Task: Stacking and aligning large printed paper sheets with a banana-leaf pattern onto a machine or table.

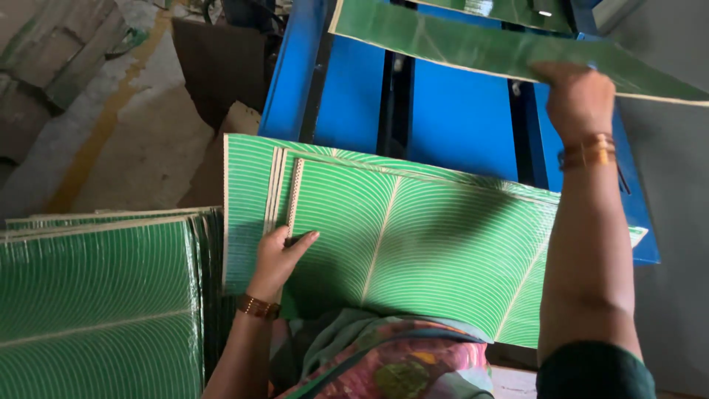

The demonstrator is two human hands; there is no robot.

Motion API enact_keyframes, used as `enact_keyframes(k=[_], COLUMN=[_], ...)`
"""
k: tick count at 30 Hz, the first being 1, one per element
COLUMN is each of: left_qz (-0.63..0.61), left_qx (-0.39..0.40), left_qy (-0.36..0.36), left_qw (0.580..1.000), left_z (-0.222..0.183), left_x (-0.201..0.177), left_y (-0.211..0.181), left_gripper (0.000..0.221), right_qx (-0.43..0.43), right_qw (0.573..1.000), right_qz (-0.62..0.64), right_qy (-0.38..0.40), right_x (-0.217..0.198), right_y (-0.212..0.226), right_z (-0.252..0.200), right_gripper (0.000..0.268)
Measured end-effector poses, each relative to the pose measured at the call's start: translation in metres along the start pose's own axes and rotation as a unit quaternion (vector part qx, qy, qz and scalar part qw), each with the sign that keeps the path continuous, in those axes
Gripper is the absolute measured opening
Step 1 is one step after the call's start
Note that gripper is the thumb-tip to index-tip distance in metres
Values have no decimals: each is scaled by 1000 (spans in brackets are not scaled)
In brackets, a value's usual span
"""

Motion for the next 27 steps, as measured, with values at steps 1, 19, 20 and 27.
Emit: enact_keyframes(k=[1, 19, 20, 27], left_qz=[-16, -13, -11, -85], left_qx=[4, -34, -33, -24], left_qy=[-3, 22, 26, 34], left_qw=[1000, 999, 999, 995], left_z=[1, 8, 6, -1], left_x=[0, 1, 2, 0], left_y=[1, 45, 30, -5], left_gripper=[31, 47, 47, 24], right_qx=[10, 98, 102, 52], right_qw=[999, 909, 909, 872], right_qz=[-13, 29, 29, 128], right_qy=[37, 404, 404, 469], right_x=[19, 163, 164, 174], right_y=[-6, 19, 14, -16], right_z=[8, -52, -56, -107], right_gripper=[38, 96, 96, 103])
Point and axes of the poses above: each hand's wrist, its own z-axis towards the middle knuckle, its own x-axis out of the palm, y = z × x, the point moved 3 cm from there along z, towards the middle knuckle, and after that the axes turned 14 degrees about -y, right-handed, at the moved point
